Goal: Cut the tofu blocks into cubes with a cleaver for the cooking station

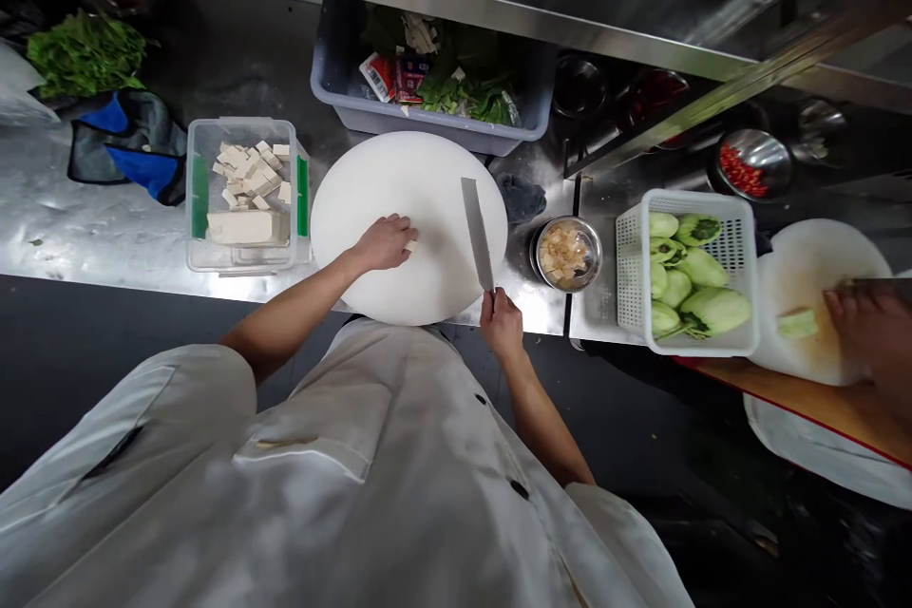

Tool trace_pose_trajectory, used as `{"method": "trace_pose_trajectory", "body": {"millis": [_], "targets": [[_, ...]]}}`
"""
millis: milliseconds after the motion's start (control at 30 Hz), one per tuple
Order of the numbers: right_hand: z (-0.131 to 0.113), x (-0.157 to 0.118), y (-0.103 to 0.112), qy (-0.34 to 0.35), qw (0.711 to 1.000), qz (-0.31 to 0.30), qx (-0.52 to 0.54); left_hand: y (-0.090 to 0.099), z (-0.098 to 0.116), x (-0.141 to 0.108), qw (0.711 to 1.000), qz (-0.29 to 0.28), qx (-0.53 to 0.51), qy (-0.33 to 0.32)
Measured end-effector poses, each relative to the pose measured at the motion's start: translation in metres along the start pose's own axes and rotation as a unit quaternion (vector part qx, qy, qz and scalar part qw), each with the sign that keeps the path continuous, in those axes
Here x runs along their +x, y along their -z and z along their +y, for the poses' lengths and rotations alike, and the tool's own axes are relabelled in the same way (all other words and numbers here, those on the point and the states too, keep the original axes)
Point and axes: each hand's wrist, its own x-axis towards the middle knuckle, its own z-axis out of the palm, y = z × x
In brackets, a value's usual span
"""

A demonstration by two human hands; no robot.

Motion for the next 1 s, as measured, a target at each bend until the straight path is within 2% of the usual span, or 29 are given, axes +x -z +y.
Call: {"method": "trace_pose_trajectory", "body": {"millis": [67, 133, 233, 367, 567, 667, 800, 1000], "targets": [[0.002, -0.002, -0.003, 0.003, 0.998, 0.047, 0.030, -0.002, 0.005, 0.009, 1.000, 0.015, -0.011, 0.024], [0.001, -0.007, -0.003, 0.001, 0.995, 0.088, 0.049, -0.008, 0.013, 0.016, 0.995, 0.051, -0.029, 0.075], [-0.004, -0.014, -0.004, -0.017, 0.994, 0.095, 0.059, -0.017, 0.025, 0.018, 0.986, 0.093, -0.044, 0.132], [-0.017, -0.011, 0.003, -0.029, 0.999, -0.008, 0.023, -0.022, 0.023, 0.010, 0.985, 0.102, -0.058, 0.126], [-0.062, -0.022, 0.057, -0.002, 0.979, -0.192, -0.064, -0.023, 0.002, -0.003, 0.984, 0.107, -0.114, 0.089], [-0.084, -0.033, 0.072, -0.013, 0.958, -0.272, -0.089, -0.025, 0.001, -0.002, 0.981, 0.120, -0.125, 0.086], [-0.099, -0.036, 0.069, -0.023, 0.948, -0.303, -0.092, -0.027, 0.002, -0.001, 0.981, 0.117, -0.127, 0.085], [-0.097, -0.037, 0.057, -0.029, 0.954, -0.287, -0.081, -0.028, 0.001, 0.000, 0.982, 0.120, -0.116, 0.087]]}}
